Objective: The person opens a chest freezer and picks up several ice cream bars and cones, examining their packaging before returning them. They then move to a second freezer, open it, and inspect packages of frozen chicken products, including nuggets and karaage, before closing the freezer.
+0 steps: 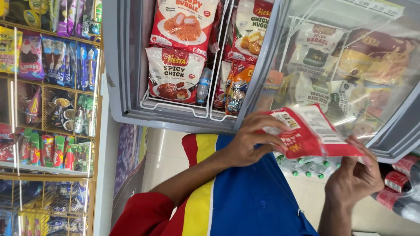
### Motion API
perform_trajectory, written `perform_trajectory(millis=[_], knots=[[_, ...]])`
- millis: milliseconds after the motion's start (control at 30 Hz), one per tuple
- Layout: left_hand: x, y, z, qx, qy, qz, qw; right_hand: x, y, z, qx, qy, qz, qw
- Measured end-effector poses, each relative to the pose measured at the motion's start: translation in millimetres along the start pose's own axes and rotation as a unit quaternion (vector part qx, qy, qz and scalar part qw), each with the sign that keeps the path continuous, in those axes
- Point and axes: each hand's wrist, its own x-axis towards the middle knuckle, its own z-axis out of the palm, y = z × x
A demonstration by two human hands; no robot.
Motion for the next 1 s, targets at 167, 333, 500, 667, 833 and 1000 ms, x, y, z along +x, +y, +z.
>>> perform_trajectory(millis=[167,333,500,667,833,1000], knots=[[-6,-25,23,0.050,0.049,-0.107,0.992,-10,12,-41,-0.093,-0.042,-0.071,0.992],[3,3,53,0.046,-0.030,0.015,0.998,-15,34,-78,-0.123,0.010,0.107,0.987],[36,16,45,0.108,0.064,0.010,0.992,-28,24,-52,-0.057,0.047,0.018,0.997],[52,24,31,0.092,0.058,0.044,0.993,-14,7,-27,-0.051,0.036,0.015,0.998],[48,29,46,0.112,0.097,0.066,0.987,-15,35,-30,-0.016,0.023,0.002,1.000],[43,21,62,0.125,0.143,0.039,0.981,-5,17,-25,-0.062,0.098,0.044,0.992]])
